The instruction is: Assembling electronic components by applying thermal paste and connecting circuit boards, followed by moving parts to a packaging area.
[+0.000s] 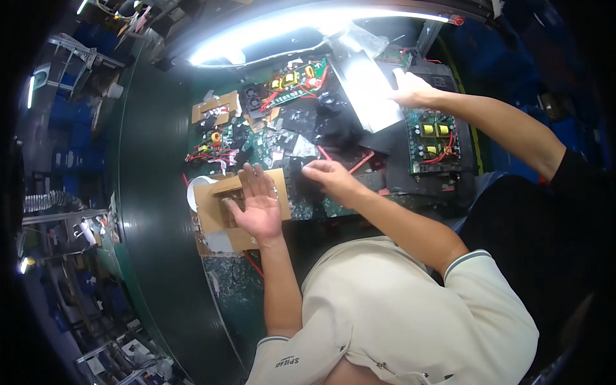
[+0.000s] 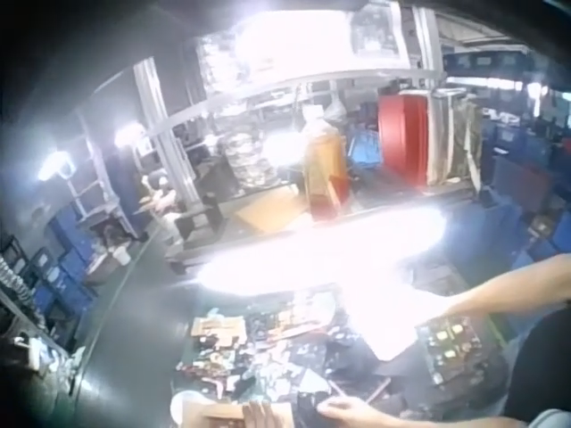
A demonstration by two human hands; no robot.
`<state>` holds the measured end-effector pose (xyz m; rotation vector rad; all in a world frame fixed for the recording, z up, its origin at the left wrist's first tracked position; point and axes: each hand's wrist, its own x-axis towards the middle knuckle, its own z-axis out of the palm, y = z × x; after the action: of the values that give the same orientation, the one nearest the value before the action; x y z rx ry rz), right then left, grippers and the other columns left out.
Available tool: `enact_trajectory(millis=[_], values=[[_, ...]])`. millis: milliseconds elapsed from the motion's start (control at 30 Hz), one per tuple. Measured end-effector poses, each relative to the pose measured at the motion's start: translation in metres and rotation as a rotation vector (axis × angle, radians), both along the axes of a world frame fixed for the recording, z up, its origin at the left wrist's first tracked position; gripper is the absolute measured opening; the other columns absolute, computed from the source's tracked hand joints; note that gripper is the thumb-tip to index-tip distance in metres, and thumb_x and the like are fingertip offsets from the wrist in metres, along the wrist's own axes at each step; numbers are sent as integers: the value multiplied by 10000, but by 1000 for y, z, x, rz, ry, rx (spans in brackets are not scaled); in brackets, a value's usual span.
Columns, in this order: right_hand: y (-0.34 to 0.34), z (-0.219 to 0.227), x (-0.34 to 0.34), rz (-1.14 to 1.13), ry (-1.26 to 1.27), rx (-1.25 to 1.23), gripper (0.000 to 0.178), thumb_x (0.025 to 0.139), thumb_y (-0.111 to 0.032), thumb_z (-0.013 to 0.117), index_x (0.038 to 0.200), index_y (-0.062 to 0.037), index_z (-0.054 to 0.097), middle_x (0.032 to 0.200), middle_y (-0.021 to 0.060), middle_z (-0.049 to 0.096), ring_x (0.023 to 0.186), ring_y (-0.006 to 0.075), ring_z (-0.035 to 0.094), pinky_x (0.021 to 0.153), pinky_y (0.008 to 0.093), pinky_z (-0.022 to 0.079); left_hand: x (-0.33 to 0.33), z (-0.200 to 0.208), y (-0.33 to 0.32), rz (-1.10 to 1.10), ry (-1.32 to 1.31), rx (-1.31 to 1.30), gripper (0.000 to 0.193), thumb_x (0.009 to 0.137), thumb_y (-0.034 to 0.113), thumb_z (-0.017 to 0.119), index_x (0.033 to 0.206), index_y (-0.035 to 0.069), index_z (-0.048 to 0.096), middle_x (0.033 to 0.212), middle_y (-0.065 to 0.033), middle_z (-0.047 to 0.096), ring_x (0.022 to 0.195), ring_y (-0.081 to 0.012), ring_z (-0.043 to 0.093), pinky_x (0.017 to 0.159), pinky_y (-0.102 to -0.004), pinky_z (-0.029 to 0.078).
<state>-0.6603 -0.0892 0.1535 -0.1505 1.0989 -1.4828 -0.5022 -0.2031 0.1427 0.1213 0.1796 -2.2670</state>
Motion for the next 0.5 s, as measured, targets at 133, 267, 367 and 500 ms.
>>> enact_trajectory(millis=[133, 267, 367, 500], values=[[1, -1, 11, 123, 63, -41, 219, 923, -319, 595, 972, -108, 628, 795, -89, 552, 680, 2, 456, 559, 178, 330, -16, 0, 1, -8, 23, -38, 748, 911, 609, 387, 1370, 18, 393, 1461, -146, 364, 1377, -321, 290, 1127, -490, 236], [-1, 6, 16, -111, -422, -57, 294, 963, -262, 515, 1100, -12, 588, 1027, 59, 621, 930, 144, 595, 823, 293, 482, -25, 0, 3, -30, 48, -43, 790, 902, 638, 363, 1412, 35, 317, 1497, -145, 296, 1404, -325, 219, 1129, -499, 223], [6, 2, 13, -98, -520, -181, 267, 934, -152, 529, 1140, 14, 567, 1095, 79, 606, 970, 170, 591, 854, 317, 473, -27, 7, 8, -48, 1, -98, 800, 901, 646, 348, 1428, 48, 282, 1517, -140, 249, 1415, -319, 187, 1133, -493, 212], [13, -6, 13, -50, -401, -267, 295, 901, -54, 553, 1184, 29, 537, 1104, 116, 607, 982, 173, 599, 844, 320, 485, -30, 10, 13, -73, -131, -225, 812, 899, 655, 338, 1440, 55, 262, 1525, -153, 219, 1419, -317, 173, 1141, -460, 198]])
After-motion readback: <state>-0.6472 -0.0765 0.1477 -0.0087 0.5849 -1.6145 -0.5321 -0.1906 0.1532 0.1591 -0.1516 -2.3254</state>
